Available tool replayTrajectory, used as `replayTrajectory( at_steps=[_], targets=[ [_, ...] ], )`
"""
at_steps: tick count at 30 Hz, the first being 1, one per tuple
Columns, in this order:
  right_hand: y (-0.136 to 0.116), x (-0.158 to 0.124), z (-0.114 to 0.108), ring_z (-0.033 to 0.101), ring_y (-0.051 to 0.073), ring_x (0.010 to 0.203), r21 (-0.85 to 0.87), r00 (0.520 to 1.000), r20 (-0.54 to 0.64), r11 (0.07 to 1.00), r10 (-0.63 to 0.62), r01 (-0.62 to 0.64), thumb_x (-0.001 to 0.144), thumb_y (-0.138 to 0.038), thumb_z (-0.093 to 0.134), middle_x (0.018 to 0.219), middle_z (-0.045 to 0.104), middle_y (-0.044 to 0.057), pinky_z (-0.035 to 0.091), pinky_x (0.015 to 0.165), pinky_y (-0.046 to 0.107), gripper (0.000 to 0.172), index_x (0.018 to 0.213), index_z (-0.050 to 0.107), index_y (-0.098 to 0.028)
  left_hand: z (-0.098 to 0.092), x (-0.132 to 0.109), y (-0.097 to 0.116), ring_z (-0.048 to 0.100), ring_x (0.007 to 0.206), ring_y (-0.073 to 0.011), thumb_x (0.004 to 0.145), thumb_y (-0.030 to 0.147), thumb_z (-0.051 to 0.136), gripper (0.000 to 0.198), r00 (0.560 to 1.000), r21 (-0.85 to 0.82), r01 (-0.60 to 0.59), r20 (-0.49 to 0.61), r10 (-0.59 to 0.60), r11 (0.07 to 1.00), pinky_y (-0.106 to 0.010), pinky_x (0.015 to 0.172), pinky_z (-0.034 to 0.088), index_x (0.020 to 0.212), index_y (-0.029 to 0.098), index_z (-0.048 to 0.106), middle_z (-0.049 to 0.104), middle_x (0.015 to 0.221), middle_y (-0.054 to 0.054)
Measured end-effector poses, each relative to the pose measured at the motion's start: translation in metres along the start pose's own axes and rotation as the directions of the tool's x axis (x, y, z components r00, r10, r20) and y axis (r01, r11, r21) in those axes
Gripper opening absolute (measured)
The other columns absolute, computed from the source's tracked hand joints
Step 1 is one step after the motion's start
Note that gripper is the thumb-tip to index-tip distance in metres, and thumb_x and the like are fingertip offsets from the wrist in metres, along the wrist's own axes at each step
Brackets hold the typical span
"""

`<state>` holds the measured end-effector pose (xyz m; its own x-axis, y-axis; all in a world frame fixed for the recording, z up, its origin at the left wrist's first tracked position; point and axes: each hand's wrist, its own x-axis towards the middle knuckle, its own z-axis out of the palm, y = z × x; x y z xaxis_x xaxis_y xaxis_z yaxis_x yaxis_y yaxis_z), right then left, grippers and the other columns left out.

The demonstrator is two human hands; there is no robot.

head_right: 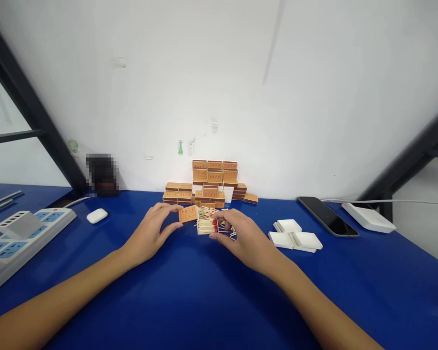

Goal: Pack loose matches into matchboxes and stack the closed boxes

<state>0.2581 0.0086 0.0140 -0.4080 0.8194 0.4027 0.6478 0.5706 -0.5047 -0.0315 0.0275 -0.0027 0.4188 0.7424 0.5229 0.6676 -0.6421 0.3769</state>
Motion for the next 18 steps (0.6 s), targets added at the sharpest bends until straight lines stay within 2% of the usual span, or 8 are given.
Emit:
replayTrajectory(
  at_steps=[6,13,18],
  targets=[
    [0.0006,0.0012,-0.0009,0.064,0.02,0.077,-0.007,0.999,-0.038,1.0,0.011,-0.011,0.097,-0.04,0.067,0.097,0.073,0.005,0.055,0.074,0.035,0.036,0.13,0.066,-0.024,-0.0003,-0.0011,-0.0038,0.06,0.12,-0.0282,0.105,0.027,0.057,0.03,0.999,-0.001,0.0,0.032,0.0,1.0,-0.049,0.104,0.049,0.135,0.024,0.056,0.067,0.129,-0.01],
    [0.005,0.0004,-0.0003,0.064,0.019,0.075,0.006,1.0,-0.003,1.0,0.018,-0.018,0.097,-0.039,0.067,0.097,0.075,0.004,0.056,0.073,0.035,0.04,0.134,0.066,-0.024,0.0006,-0.003,0.0039,0.06,0.124,-0.0283,0.106,0.027,0.054,0.033,0.997,-0.081,-0.014,0.078,0.02,0.997,-0.051,0.108,0.049,0.139,0.025,0.055,0.067,0.131,-0.01],
    [-0.0007,-0.0022,0.0009,0.063,0.018,0.071,0.011,0.999,-0.023,0.999,0.031,-0.031,0.095,-0.04,0.069,0.094,0.076,0.004,0.054,0.066,0.032,0.04,0.131,0.069,-0.024,0.0029,-0.0044,0.0052,0.06,0.125,-0.0268,0.105,0.028,0.056,0.035,0.995,-0.128,-0.033,0.094,0.046,0.991,-0.049,0.11,0.05,0.14,0.026,0.054,0.067,0.13,-0.009]
  ],
)
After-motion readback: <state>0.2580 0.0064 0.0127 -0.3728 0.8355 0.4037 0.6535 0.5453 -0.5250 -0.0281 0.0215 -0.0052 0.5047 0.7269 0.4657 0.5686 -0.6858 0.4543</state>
